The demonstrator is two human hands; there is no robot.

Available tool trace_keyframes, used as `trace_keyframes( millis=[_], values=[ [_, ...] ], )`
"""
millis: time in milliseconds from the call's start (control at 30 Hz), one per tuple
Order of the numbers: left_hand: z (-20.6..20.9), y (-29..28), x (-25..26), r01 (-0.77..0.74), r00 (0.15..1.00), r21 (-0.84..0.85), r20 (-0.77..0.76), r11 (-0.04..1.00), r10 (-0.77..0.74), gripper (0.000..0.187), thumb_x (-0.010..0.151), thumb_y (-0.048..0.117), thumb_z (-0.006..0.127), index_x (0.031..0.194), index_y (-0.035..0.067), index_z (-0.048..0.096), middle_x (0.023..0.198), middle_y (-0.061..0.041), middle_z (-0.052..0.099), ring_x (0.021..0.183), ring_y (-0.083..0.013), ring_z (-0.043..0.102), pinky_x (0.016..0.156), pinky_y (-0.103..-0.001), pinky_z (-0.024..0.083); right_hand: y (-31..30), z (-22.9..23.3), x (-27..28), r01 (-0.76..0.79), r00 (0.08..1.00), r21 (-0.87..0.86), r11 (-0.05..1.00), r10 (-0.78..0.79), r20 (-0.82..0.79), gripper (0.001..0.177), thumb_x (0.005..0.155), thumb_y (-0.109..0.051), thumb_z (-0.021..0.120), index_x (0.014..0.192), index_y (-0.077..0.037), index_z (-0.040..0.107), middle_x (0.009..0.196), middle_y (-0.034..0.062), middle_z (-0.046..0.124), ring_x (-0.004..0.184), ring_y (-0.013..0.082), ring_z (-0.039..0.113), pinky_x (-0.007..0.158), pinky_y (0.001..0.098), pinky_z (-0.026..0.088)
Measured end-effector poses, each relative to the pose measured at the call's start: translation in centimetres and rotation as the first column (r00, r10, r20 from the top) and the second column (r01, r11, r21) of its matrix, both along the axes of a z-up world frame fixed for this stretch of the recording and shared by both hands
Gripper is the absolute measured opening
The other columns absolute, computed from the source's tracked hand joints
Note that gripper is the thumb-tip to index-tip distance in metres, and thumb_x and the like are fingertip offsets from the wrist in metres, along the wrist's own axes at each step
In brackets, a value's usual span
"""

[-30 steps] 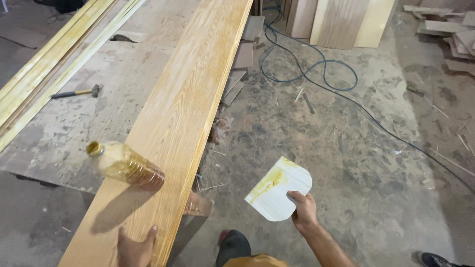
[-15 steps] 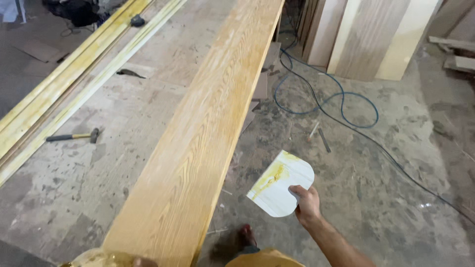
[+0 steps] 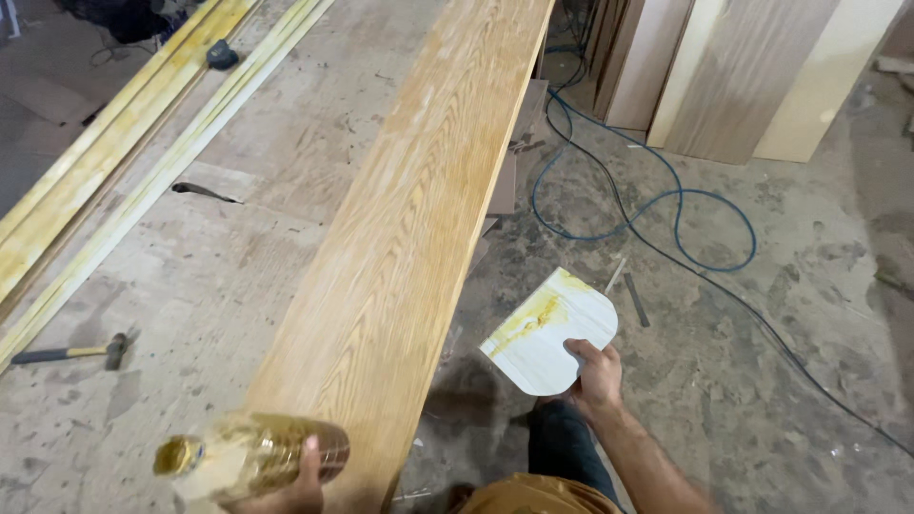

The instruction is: The person applies a liquid finish to a wooden board using a plastic spreader, pouring the liquid from a bottle and smoothing it across the surface.

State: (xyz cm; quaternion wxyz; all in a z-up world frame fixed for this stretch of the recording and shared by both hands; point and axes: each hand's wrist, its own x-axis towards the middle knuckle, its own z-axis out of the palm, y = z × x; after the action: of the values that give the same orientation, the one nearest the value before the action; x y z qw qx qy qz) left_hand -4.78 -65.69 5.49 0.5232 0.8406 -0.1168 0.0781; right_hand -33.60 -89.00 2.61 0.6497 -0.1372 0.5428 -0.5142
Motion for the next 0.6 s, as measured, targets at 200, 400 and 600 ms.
trace_keyframes(
  millis=[200, 400, 600],
  values=[
    [-3.2, -21.0, -2.3, 0.301, 0.951, -0.526, 0.227, 0.795, -0.210, 0.104, 0.067, -0.001, 0.084, 0.152, -0.013, 0.024, 0.151, -0.036, 0.042, 0.136, -0.0402, 0.049, 0.110, -0.051, 0.048, -14.0, -0.5, -4.1, 0.045, 0.999, -0.012, 0.999, -0.045, 0.017, 0.052, 0.074, 0.009, 0.058, 0.125, 0.011, 0.062, 0.124, 0.0209, 0.070, 0.104, 0.0385, 0.068, 0.084, 0.0481, 0.056],
    [-1.6, -37.8, -7.1, 0.196, 0.972, -0.552, -0.001, 0.810, -0.236, 0.099, 0.063, 0.003, 0.087, 0.146, -0.008, 0.035, 0.145, -0.030, 0.050, 0.129, -0.0327, 0.055, 0.105, -0.044, 0.052, -26.6, 2.2, -9.0, -0.024, 0.997, 0.053, 0.998, 0.027, -0.071, 0.032, 0.084, 0.005, 0.059, 0.115, 0.012, 0.063, 0.129, 0.0227, 0.069, 0.109, 0.0427, 0.067, 0.081, 0.0499, 0.054],
    [-1.1, -50.7, -8.6, 0.483, 0.876, -0.521, 0.282, 0.704, -0.391, 0.100, 0.067, 0.010, 0.088, 0.148, -0.011, 0.032, 0.146, -0.033, 0.049, 0.135, -0.0392, 0.052, 0.109, -0.048, 0.053, -37.2, 4.0, -9.7, 0.017, 0.999, 0.053, 0.998, -0.015, -0.038, 0.050, 0.082, 0.008, 0.056, 0.131, 0.014, 0.059, 0.132, 0.0244, 0.067, 0.111, 0.0411, 0.067, 0.089, 0.0476, 0.054]
  ],
)
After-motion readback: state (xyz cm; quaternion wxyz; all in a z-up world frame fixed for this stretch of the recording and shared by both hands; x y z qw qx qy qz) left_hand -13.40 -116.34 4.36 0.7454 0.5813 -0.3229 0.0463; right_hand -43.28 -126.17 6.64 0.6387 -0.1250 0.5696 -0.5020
